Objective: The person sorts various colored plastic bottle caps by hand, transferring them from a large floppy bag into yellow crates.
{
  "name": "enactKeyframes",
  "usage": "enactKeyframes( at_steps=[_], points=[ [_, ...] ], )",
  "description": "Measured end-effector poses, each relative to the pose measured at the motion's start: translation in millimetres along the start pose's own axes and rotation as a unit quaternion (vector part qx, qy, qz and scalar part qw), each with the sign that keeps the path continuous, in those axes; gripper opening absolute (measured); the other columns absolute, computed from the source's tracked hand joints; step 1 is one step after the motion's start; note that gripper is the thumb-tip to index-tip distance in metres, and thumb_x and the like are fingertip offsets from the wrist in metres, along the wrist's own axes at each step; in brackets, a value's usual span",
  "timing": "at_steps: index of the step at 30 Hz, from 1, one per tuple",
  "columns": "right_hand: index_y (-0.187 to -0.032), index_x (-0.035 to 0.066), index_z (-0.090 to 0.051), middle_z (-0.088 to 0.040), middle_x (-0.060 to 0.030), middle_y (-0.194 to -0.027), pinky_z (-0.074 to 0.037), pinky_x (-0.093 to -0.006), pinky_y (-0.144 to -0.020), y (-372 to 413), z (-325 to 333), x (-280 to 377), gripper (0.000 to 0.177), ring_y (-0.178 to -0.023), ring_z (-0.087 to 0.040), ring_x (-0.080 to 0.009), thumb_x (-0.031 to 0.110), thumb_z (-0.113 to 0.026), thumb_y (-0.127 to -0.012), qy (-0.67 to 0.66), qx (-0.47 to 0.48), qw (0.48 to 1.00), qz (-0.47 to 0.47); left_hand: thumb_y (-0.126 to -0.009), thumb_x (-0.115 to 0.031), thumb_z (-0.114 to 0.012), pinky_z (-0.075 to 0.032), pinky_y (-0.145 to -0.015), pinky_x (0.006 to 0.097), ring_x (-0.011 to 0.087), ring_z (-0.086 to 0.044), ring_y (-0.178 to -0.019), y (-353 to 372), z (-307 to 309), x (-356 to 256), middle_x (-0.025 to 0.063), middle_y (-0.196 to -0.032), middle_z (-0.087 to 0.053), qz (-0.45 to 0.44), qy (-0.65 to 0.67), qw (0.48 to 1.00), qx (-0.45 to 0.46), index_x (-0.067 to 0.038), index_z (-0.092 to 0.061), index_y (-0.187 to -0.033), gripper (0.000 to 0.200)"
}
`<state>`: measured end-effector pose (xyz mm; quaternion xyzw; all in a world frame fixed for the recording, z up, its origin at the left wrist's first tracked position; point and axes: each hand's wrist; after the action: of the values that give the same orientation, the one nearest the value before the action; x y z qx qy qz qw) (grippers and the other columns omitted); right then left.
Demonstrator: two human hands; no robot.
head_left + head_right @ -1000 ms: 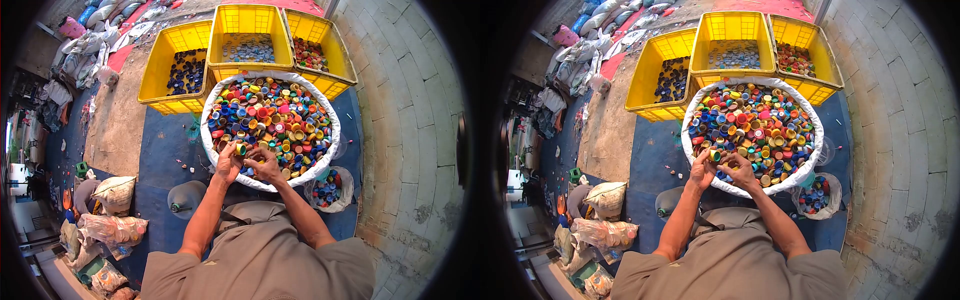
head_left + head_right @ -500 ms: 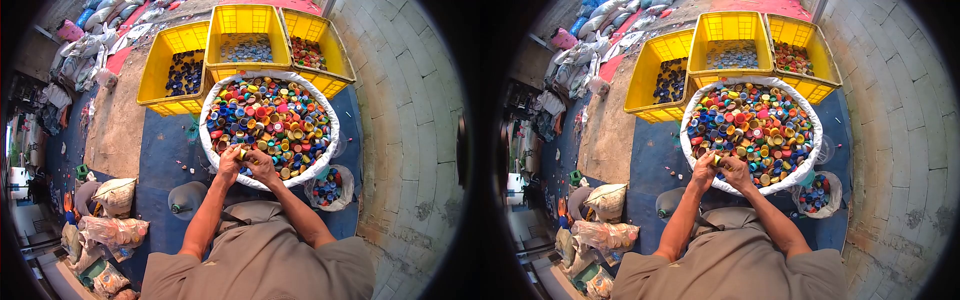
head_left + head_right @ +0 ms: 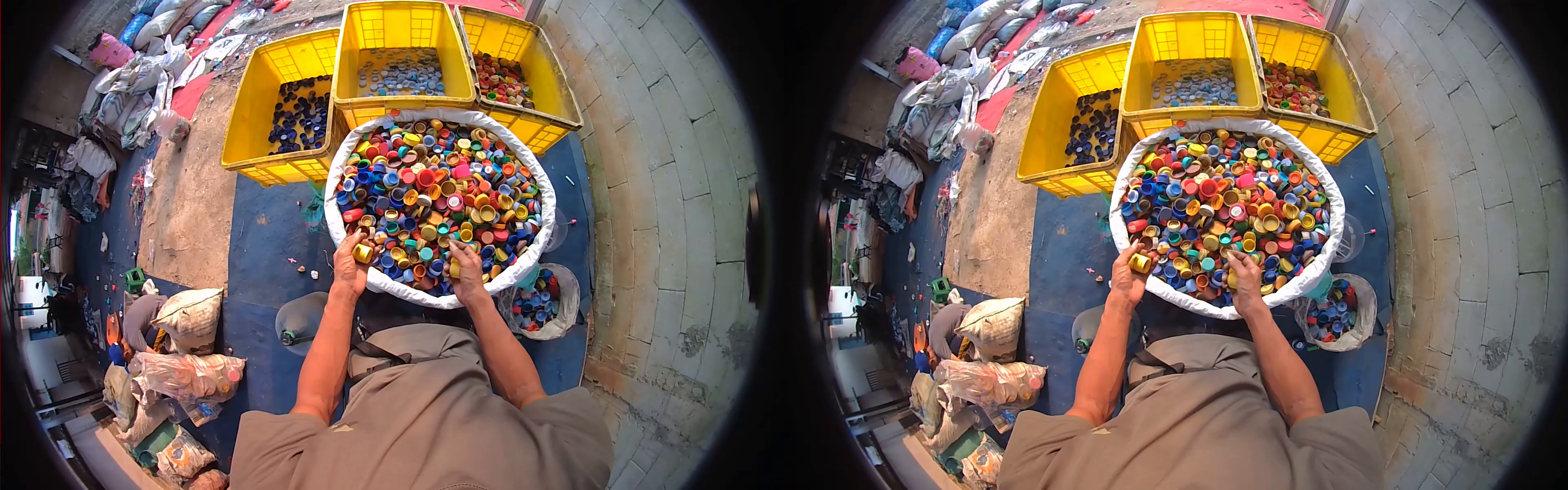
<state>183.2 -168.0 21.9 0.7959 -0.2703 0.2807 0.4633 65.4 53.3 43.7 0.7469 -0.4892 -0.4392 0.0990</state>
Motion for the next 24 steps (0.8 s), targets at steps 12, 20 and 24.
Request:
enactKeyframes(
  at_steps=[12,20,24],
  points=[
    [-0.118,0.004,-0.054,-0.063,-0.0159,-0.109,-0.055,-0.0423,-0.078,26.7,26.2,1.9,0.041,-0.095,-0.064,-0.0303,0.012,-0.047,-0.078,-0.267,0.094,0.952,-0.113,-0.077,-0.008,-0.068,-0.051,-0.079,0.0435,0.0325,-0.061,-0.096,-15.8,9.7,34.5,0.0127,-0.113,-0.053,-0.212,-0.819,0.514,0.143,-0.015,-0.063,-0.109,0.034],
    [-0.119,0.001,-0.051,-0.059,-0.0202,-0.114,-0.055,-0.0424,-0.083,33.7,16.3,1.2,0.046,-0.100,-0.062,-0.0330,0.009,-0.047,-0.074,-0.284,0.128,0.944,-0.110,-0.076,-0.011,-0.066,-0.052,-0.067,0.0434,0.0340,-0.063,-0.083,-35.4,20.4,43.9,0.0150,-0.106,-0.052,-0.277,-0.816,0.478,0.170,-0.013,-0.066,-0.093,0.017],
    [-0.118,0.000,-0.050,-0.058,-0.0207,-0.115,-0.054,-0.0426,-0.085,35.5,13.4,2.8,0.045,-0.102,-0.061,-0.0339,0.008,-0.047,-0.074,-0.298,0.120,0.941,-0.105,-0.076,-0.012,-0.070,-0.052,-0.068,0.0410,0.0336,-0.062,-0.080,-38.4,22.7,41.3,0.0119,-0.102,-0.059,-0.324,-0.724,0.581,0.181,-0.008,-0.065,-0.088,0.014]
  ],
)
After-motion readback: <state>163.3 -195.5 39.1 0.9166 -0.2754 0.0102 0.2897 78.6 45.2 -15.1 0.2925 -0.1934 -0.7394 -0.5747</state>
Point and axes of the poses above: each hand's wrist, its own y-axis away from the middle knuckle, its own z-axis out of the back of the hand, x = y × z
